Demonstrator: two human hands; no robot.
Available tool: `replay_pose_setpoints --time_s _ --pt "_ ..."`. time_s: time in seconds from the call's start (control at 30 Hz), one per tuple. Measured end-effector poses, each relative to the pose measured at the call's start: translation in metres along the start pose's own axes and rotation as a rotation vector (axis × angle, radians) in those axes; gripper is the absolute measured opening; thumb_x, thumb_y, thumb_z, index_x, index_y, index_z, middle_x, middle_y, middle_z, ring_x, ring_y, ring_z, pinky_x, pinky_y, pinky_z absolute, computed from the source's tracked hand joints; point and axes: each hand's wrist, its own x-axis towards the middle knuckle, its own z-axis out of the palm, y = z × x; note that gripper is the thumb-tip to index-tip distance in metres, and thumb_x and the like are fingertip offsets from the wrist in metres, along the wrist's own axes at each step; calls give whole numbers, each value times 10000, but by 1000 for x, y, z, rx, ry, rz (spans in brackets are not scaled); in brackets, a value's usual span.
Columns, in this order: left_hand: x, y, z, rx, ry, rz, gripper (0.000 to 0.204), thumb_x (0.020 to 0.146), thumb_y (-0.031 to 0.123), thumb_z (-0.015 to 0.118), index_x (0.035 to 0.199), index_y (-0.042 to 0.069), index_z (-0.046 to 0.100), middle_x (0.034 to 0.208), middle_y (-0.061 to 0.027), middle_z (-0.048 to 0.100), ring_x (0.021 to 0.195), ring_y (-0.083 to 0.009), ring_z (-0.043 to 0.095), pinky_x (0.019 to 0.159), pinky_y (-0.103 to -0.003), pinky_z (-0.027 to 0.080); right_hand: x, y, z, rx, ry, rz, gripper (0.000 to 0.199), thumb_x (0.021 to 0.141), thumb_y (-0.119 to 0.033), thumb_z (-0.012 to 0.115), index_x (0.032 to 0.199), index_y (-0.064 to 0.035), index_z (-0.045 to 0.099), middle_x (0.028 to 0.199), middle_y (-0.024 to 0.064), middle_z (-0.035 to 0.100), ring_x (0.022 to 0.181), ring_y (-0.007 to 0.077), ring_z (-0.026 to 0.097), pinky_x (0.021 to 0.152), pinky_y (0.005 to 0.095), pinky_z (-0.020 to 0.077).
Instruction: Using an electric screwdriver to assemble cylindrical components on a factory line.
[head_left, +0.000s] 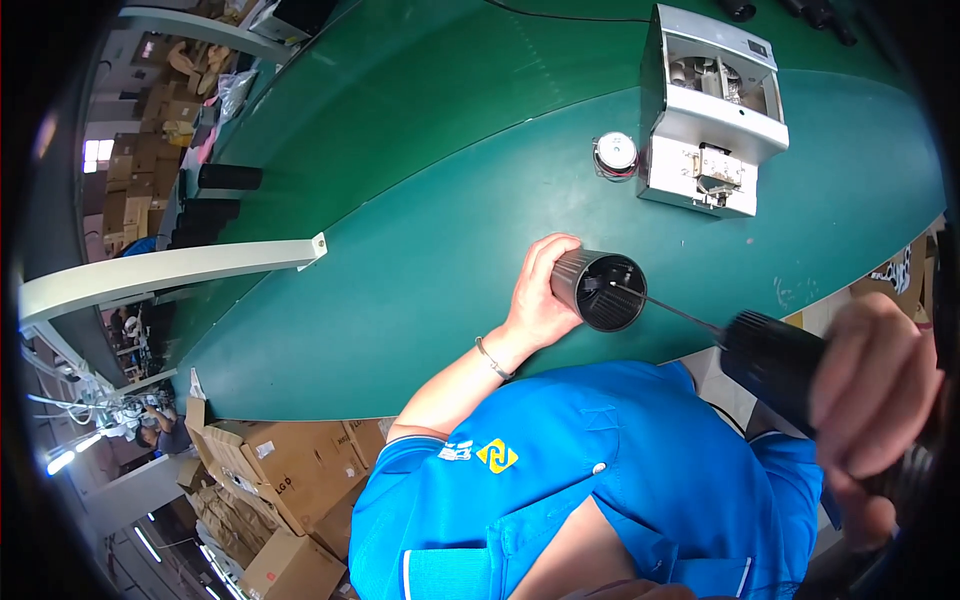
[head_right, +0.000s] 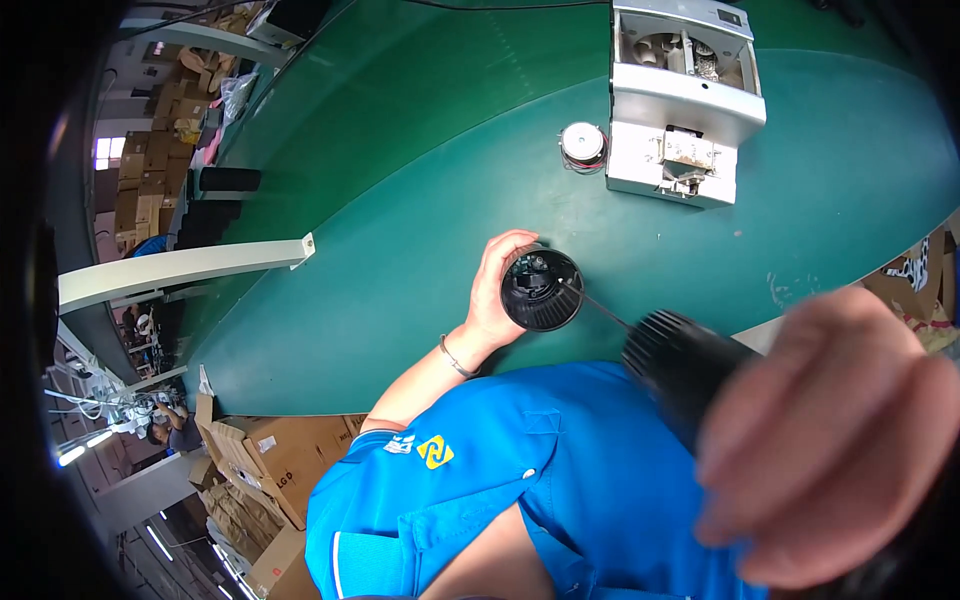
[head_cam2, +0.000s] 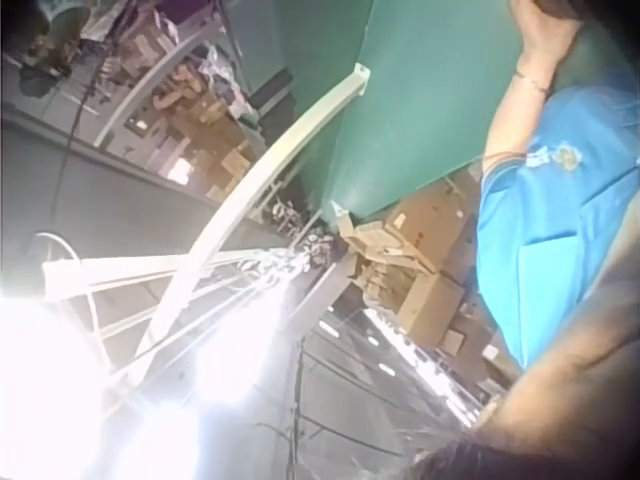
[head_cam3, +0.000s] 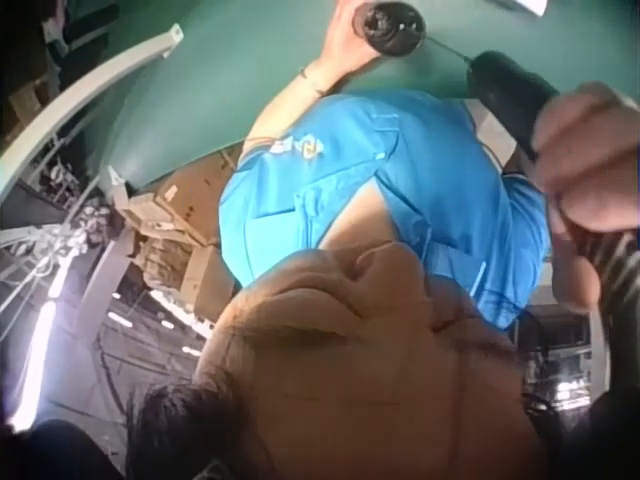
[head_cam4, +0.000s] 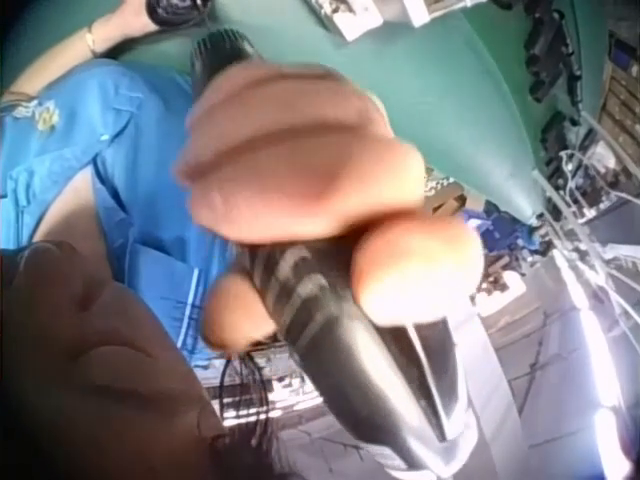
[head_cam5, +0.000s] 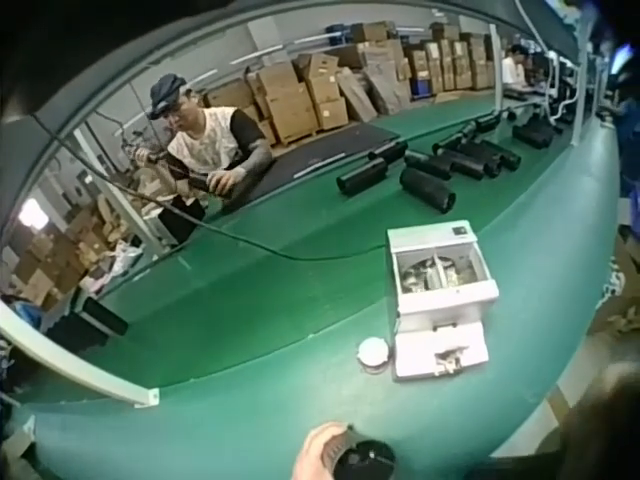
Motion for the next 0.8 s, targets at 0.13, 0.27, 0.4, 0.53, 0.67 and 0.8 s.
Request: replay_pose_setpoints --time_s 0.13,0.27,0.4,0.53,0.67,0.8 --pt "4 6 0 -31 -6 14 689 527 30 753 1128 44 416 1097 -115 459 978 -242 485 851 -313 420 15 24 24 -51 -111 18 633 705 -235 672 1195 -76 304 774 60 560 608 154 585 541 233 450" --pt "4 6 -1 -18 -5 -7 702 513 60 772 1121 59 422 1081 -109 469 971 -253 487 839 -325 421 8 34 26 -63 -23 63 767 605 -264 777 1177 -116 288 799 51 593 611 169 620 522 227 479" --pt "3 4 -2 -19 -8 -23 701 511 63 775 1118 60 424 1080 -107 470 969 -250 488 839 -326 421 9 39 28 -109 2 115 757 608 -254 785 1170 -122 296 811 56 592 606 168 612 526 235 476" --pt "3 3 0 -58 6 -11 704 506 64 777 1117 63 426 1082 -106 470 969 -250 488 840 -329 421 7 49 29 -23 19 92 708 615 -208 784 1147 -117 327 795 47 591 588 162 599 533 246 476" --pt "5 5 1 -57 -13 -15 711 502 69 780 1118 66 427 1082 -107 471 967 -253 488 840 -333 421 6 51 30 -39 62 113 663 628 -190 775 1132 -102 354 779 38 584 589 150 589 532 248 470" --pt "7 7 -2 -17 -44 -5 703 510 63 770 1122 64 424 1082 -109 471 968 -258 488 841 -337 421 7 46 27 11 131 73 601 658 -190 743 1123 -89 376 761 23 566 580 139 568 530 242 452"
